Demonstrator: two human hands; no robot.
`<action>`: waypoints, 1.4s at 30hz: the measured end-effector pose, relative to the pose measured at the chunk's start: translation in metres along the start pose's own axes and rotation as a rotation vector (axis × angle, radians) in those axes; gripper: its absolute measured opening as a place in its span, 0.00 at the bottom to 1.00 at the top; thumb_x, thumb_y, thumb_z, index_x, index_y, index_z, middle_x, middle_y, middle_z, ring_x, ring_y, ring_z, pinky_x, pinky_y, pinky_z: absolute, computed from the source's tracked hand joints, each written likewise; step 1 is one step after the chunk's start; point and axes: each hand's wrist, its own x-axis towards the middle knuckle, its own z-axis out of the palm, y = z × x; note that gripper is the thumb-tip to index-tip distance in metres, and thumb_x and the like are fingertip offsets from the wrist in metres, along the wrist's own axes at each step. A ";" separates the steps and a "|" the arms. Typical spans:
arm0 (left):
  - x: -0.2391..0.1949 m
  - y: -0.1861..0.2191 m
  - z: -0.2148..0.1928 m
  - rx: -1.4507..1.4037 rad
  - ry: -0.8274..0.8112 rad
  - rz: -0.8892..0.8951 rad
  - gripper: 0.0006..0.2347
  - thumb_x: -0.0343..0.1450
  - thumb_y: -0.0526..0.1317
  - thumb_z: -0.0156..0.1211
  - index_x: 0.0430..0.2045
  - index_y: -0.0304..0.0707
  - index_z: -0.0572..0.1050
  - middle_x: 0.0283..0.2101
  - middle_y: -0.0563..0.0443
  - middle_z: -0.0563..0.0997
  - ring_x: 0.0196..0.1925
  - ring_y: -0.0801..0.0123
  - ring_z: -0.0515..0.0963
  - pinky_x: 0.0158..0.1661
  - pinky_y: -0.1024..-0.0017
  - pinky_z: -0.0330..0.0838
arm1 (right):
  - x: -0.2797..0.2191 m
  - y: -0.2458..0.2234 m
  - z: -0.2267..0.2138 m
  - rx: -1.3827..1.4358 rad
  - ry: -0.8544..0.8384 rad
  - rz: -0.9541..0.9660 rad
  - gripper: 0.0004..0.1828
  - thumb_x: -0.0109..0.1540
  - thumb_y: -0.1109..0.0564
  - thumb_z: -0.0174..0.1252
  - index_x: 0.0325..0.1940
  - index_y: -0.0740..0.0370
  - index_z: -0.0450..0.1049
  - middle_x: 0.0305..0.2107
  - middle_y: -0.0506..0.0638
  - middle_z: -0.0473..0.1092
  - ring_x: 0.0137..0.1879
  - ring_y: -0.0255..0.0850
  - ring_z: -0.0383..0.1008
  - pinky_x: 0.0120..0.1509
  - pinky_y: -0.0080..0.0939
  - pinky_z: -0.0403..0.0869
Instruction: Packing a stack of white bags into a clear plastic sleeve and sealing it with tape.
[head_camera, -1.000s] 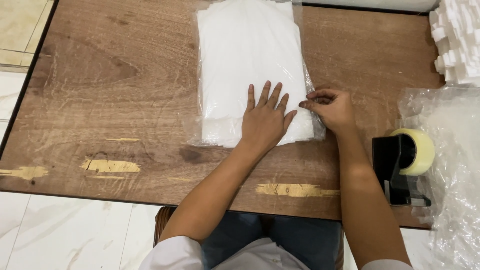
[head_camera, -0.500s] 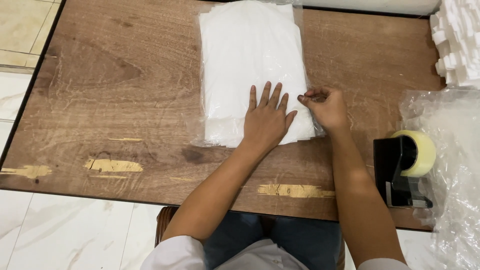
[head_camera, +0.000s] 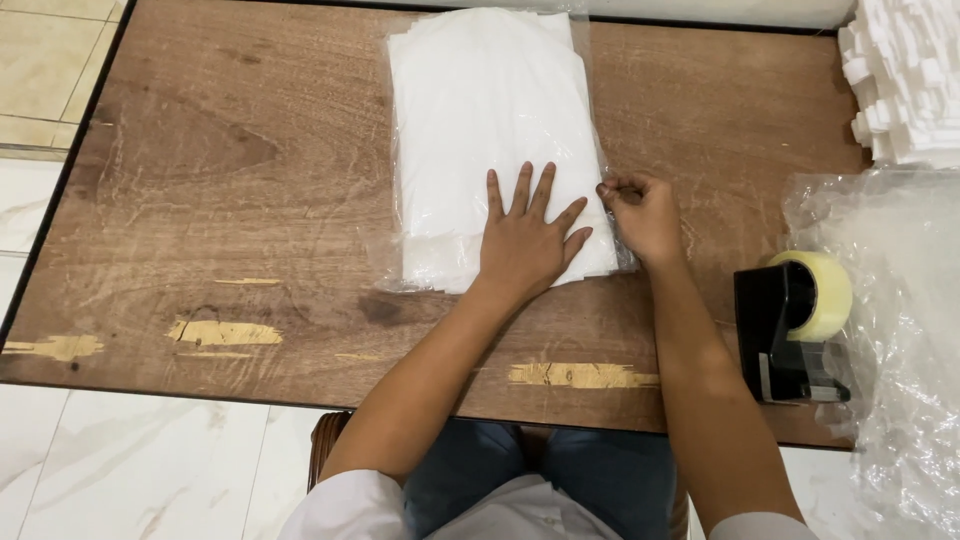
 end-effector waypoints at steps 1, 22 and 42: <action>-0.001 0.000 -0.001 0.001 0.004 -0.001 0.23 0.73 0.57 0.27 0.59 0.58 0.65 0.69 0.41 0.52 0.72 0.49 0.45 0.63 0.39 0.21 | 0.003 0.005 0.001 0.000 0.001 -0.004 0.09 0.59 0.54 0.62 0.42 0.57 0.78 0.35 0.52 0.75 0.46 0.43 0.75 0.49 0.42 0.70; -0.010 0.052 0.019 -0.274 0.694 0.598 0.07 0.67 0.36 0.62 0.33 0.35 0.72 0.40 0.44 0.76 0.43 0.58 0.76 0.53 0.49 0.61 | -0.191 -0.068 -0.171 -0.222 -0.061 0.274 0.12 0.60 0.56 0.54 0.42 0.61 0.79 0.33 0.48 0.77 0.41 0.37 0.75 0.46 0.35 0.70; -0.036 0.175 0.136 -0.611 0.311 0.544 0.19 0.68 0.52 0.56 0.48 0.45 0.74 0.33 0.54 0.74 0.34 0.65 0.75 0.38 0.66 0.63 | -0.191 -0.005 -0.187 -0.245 0.070 0.471 0.14 0.64 0.51 0.53 0.36 0.66 0.75 0.39 0.52 0.68 0.45 0.42 0.70 0.50 0.41 0.65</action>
